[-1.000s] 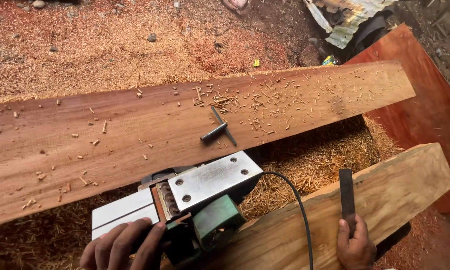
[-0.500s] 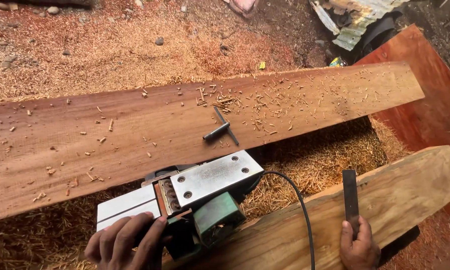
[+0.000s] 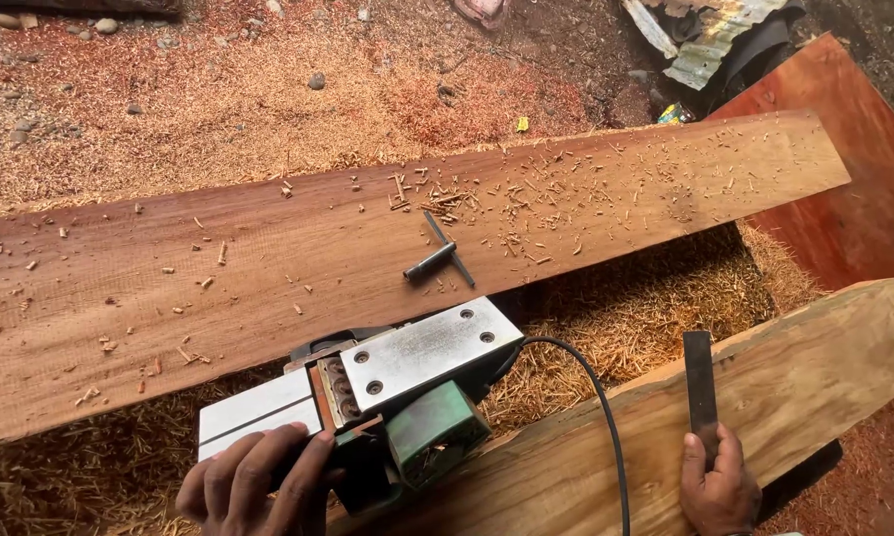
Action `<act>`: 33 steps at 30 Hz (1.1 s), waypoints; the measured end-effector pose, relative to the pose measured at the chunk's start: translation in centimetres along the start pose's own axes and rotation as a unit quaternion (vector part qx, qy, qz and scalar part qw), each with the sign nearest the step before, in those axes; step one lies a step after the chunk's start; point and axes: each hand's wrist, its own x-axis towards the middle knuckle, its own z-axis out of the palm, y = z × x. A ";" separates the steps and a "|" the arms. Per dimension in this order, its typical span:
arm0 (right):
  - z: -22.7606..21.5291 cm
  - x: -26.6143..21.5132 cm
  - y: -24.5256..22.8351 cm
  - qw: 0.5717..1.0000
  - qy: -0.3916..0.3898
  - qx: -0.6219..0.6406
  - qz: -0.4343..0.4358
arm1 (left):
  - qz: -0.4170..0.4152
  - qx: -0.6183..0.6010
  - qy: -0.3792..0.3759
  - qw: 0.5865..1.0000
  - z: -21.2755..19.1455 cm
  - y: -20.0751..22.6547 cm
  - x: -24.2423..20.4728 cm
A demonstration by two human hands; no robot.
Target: Check and adjust the alignment of the blades on an electric power planer using a metal ruler.
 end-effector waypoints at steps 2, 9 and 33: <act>-0.1 -0.1 -0.1 1.000 0.003 0.006 0.001 | 0.004 0.002 -0.001 1.000 0.0 -0.1 0.0; -1.0 -0.1 -1.0 0.999 -0.001 0.042 0.001 | 0.023 -0.007 -0.035 0.999 -1.1 -0.1 0.5; -15.8 13.4 -13.6 0.960 -0.224 0.166 -0.005 | 0.069 -0.004 -0.017 0.997 -1.1 -0.4 1.0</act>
